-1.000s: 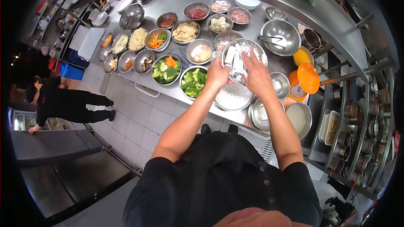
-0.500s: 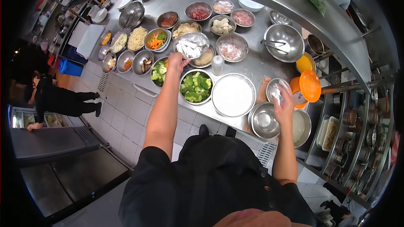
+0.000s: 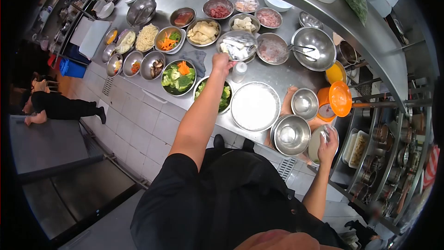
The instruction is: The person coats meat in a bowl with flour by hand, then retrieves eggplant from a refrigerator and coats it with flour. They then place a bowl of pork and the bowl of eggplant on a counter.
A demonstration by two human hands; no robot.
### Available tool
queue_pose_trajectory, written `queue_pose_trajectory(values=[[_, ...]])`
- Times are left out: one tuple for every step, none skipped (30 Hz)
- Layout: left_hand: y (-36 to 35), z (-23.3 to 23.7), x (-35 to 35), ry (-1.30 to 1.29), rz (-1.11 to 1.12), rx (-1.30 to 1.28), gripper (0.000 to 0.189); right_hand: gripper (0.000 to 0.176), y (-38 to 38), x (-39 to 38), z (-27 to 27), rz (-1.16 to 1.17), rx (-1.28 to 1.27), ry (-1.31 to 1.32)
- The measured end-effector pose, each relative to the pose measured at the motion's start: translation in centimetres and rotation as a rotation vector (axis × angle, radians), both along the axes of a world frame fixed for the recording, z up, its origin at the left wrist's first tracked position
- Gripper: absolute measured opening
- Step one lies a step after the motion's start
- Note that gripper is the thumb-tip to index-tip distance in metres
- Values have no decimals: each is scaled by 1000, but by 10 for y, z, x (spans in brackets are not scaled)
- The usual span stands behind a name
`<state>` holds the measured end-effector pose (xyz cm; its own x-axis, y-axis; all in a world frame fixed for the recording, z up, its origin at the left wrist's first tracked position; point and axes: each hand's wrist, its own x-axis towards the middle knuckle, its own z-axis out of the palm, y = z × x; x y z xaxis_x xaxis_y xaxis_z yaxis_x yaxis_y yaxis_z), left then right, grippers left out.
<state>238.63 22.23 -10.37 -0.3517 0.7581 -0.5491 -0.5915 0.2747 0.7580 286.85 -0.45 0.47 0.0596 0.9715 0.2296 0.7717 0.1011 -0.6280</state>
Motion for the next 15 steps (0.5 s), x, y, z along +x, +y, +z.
queue_pose_trajectory(values=[[8,-3,4,-13,-23,-22,30,33,-1,4,-3,-19,-4,10],[13,-7,6,-18,-57,-9,30,32,-2,10,-6,-40,-7,20],[16,-10,4,-20,-58,-9,30,32,-3,15,-10,-40,-8,18],[19,-16,-1,-4,-60,36,30,30,-5,22,-16,-73,-29,-3],[14,-10,-4,13,-63,78,31,29,-8,31,-23,-106,-53,-22],[4,-5,-10,90,-38,70,34,29,-10,41,-33,-110,-55,-22],[-5,-3,-21,87,-14,108,36,29,-12,53,-46,-127,-116,-106],[-20,15,-27,170,5,79,34,29,-15,63,-61,-146,-178,-188],[-28,12,-40,260,33,38,29,29,-17,71,-77,-156,-182,-184],[-33,-5,-56,267,44,32,25,30,-15,77,-93,-132,-252,-267],[-34,-30,-75,275,28,11,25,32,-13,80,-104,-110,-324,-350],[-41,-33,-79,353,91,-15,22,29,-10,79,-109,-61,-376,-405],[-48,-27,-81,325,55,28,16,26,-5,83,-125,-48,-448,-471],[-52,-26,-77,346,90,-17,16,23,-3,90,-144,-38,-524,-536],[-52,-40,-82,338,23,-17,19,22,0,97,-157,11,-534,-616]])
